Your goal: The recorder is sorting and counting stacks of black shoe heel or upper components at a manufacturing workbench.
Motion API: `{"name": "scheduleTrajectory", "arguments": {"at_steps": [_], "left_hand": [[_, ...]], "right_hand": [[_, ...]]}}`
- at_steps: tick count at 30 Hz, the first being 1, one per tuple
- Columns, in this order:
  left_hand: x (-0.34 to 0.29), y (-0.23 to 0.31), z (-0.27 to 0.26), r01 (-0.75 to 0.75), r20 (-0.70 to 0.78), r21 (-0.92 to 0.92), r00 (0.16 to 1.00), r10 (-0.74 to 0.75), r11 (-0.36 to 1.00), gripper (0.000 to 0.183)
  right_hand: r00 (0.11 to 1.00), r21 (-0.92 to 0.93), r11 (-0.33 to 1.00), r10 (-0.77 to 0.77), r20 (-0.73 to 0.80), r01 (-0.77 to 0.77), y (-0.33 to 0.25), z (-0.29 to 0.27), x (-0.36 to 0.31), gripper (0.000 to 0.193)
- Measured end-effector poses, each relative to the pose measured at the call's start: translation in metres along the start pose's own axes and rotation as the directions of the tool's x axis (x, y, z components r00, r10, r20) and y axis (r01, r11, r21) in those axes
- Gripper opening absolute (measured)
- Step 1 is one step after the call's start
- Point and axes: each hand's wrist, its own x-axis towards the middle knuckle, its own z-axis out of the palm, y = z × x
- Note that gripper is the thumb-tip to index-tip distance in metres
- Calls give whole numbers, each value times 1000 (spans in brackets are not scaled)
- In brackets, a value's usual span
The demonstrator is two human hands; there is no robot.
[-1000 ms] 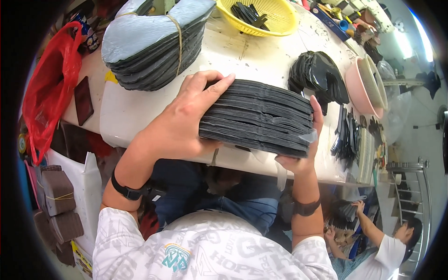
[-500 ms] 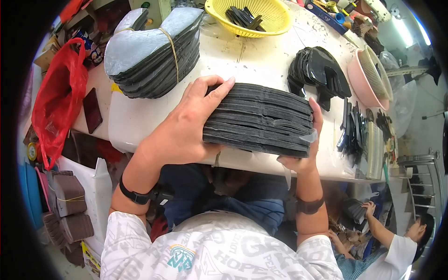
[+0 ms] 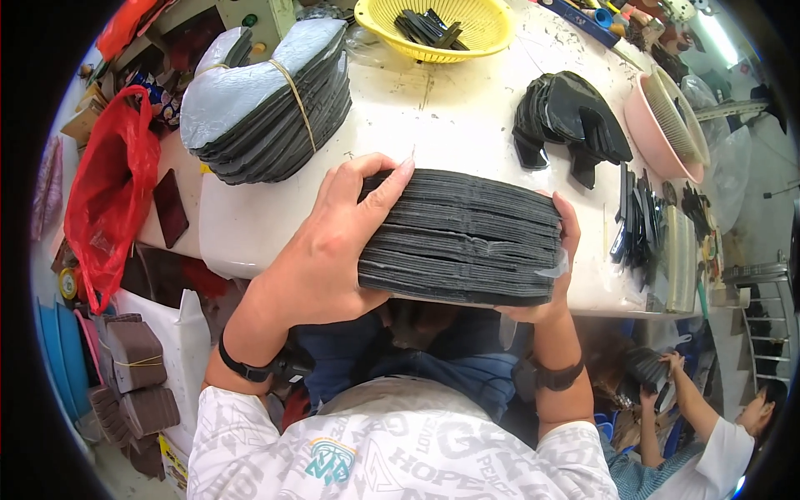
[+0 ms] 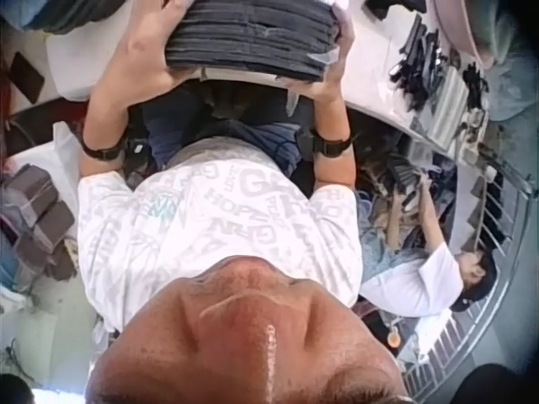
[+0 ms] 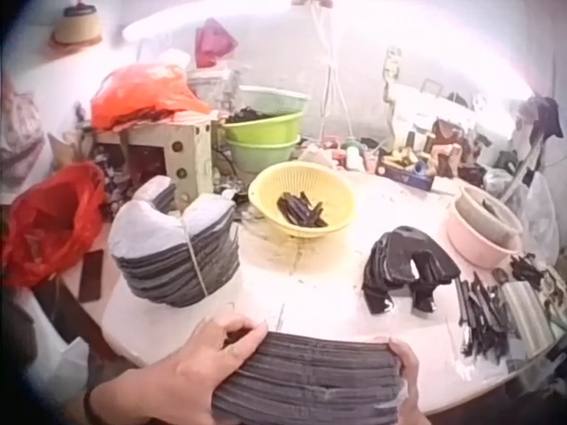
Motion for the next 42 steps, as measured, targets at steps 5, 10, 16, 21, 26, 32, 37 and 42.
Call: {"name": "scheduleTrajectory", "arguments": {"at_steps": [5, 10, 16, 21, 26, 32, 37, 42], "left_hand": [[-3, 3, 1, -25, -4, -3, 1000, 25, 1000, 107], [-3, 5, 2, -24, -8, -3, 1000, 24, 1000, 108], [-6, 8, 3, -15, -7, 3, 1000, 15, 1000, 108], [-9, 8, 3, -17, -8, 11, 1000, 17, 1000, 106], [-7, 9, 4, -22, -1, 8, 1000, 22, 1000, 104], [-10, -3, 2, 22, 13, -24, 1000, -21, 999, 102], [-17, -38, 0, -9, 8, -103, 1000, 10, 995, 105], [-27, -75, 10, 44, -4, -233, 999, -47, 972, 110]], "right_hand": [[998, -26, 998, -57, 41, 58, 1, -2, -3, 130], [997, -35, 997, -64, 41, 65, 1, -4, -6, 131], [995, 3, 997, -79, 59, 79, 1, -3, -6, 132], [996, -1, 997, -79, 48, 79, 0, -1, -7, 131], [994, -2, 996, -89, 63, 89, -2, -2, -7, 131], [992, -48, 992, -110, 68, 113, -10, 10, 0, 137], [991, -99, 988, -108, 81, 116, -11, 26, 11, 138], [999, -153, 988, 24, 28, -20, -7, 45, 16, 129]]}}
